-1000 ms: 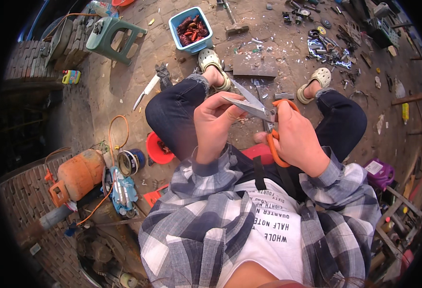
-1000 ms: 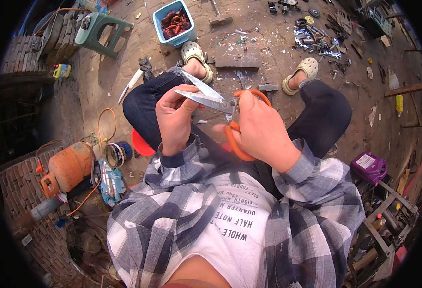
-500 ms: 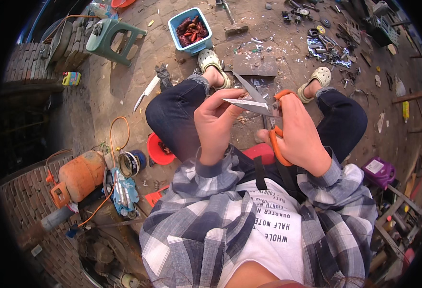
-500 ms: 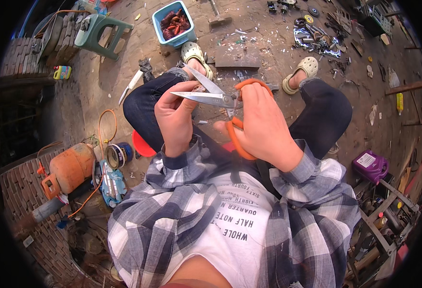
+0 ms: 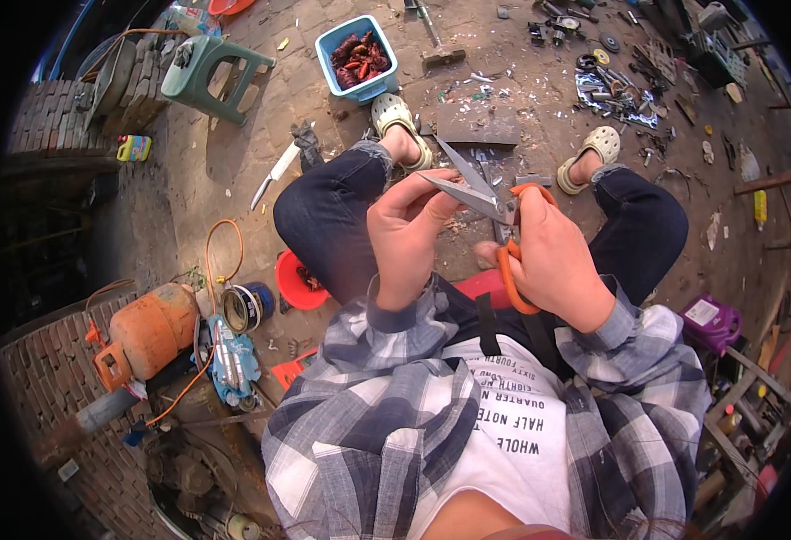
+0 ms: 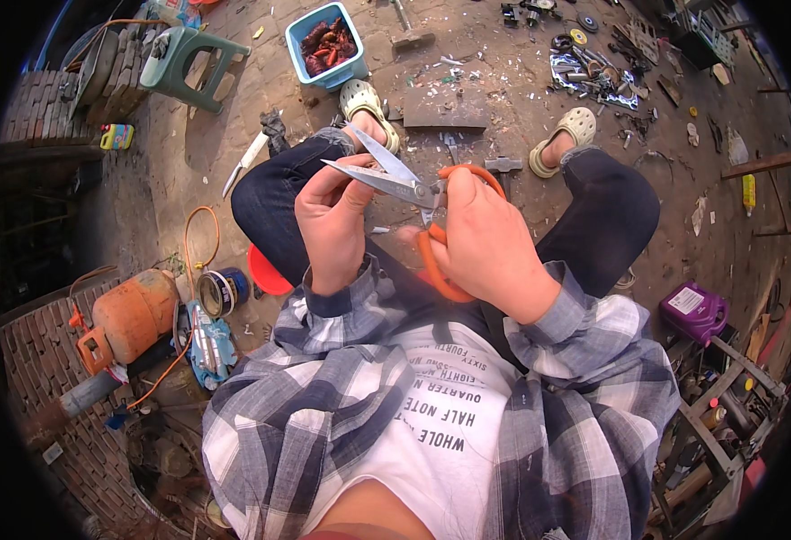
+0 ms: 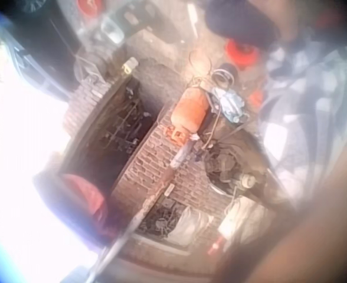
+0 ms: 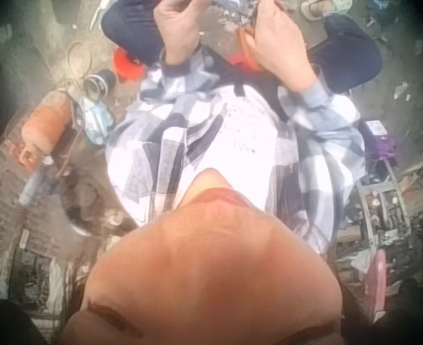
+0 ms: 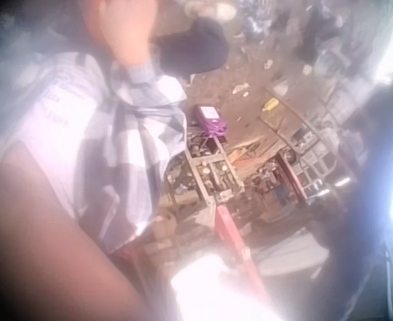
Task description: The person sits on the ground and uses a hammer and orange-handled shears to shape small metal pieces. They repeatedly strike the pieces on a metal plate and trim them with the shears.
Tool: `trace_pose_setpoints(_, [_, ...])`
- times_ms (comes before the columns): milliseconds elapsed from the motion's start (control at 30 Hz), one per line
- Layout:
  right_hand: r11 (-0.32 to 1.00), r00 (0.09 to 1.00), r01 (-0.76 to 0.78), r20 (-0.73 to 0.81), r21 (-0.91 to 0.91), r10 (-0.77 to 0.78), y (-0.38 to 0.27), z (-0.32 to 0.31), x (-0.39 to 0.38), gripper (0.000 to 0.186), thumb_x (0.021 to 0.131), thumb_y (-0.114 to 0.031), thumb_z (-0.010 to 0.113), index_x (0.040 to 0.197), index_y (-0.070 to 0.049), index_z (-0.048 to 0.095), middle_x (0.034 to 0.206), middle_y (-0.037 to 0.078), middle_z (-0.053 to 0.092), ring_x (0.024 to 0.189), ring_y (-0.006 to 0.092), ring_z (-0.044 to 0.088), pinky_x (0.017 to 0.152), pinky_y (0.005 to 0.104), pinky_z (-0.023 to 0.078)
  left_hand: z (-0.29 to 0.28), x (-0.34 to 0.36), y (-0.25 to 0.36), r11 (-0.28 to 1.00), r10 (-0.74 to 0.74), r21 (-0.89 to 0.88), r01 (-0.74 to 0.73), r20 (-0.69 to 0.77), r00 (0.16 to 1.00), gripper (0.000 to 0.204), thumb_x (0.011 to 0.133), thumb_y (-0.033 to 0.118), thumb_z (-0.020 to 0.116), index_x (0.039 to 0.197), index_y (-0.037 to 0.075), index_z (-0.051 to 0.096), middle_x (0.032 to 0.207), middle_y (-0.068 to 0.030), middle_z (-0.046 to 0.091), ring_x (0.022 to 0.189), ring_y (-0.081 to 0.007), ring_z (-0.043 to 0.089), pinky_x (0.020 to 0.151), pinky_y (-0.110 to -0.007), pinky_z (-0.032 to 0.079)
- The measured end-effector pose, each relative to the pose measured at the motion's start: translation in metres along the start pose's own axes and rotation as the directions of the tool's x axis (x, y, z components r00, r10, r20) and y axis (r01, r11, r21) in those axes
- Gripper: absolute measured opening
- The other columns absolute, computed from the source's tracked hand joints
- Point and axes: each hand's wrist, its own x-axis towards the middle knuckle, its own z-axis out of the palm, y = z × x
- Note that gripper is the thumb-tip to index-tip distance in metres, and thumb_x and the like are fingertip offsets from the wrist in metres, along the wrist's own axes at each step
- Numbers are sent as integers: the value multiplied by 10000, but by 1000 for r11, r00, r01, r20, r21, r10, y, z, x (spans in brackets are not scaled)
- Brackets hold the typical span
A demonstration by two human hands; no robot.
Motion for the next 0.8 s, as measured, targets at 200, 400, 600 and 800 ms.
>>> trace_pose_setpoints(200, [967, 991, -116, 87, 227, 99, 1, -6, 1, 421, 794, -192, 704, 1070, 6, 456, 806, 153, 554, 697, 359, 569, 629, 406, 445, 4, 6, -8, 978, 27, -207, -23, 17, 999, 245, 877, 43, 645, 1098, -59, 619, 961, -110, 679, 861, -178, 660, 797, -281, 525])
trace_pose_setpoints(400, [991, 996, -67, -42, 115, 73, 1, -13, 1, 531, 762, -268, 745, 1109, 19, 465, 865, 140, 557, 798, 329, 572, 694, 389, 461, 1, 8, -7, 966, 60, -252, -53, 20, 998, 267, 889, 22, 600, 1142, -64, 594, 1022, -116, 658, 934, -176, 640, 852, -292, 502])
trace_pose_setpoints(600, [998, 997, -58, -43, 35, 60, 3, -8, -2, 578, 745, -328, 764, 1096, 28, 474, 889, 131, 550, 862, 322, 562, 732, 390, 463, 4, 9, -4, 953, 77, -294, -76, -9, 997, 281, 887, 10, 589, 1159, -60, 584, 1092, -134, 642, 978, -185, 626, 873, -296, 495])
trace_pose_setpoints(800, [999, 996, -37, -83, -29, 34, 4, -6, -4, 589, 732, -339, 769, 1081, 37, 479, 902, 139, 539, 865, 331, 552, 740, 393, 458, 3, 8, -5, 955, 87, -286, -84, -2, 996, 282, 879, -17, 605, 1159, -49, 587, 1106, -139, 639, 980, -182, 625, 890, -290, 483])
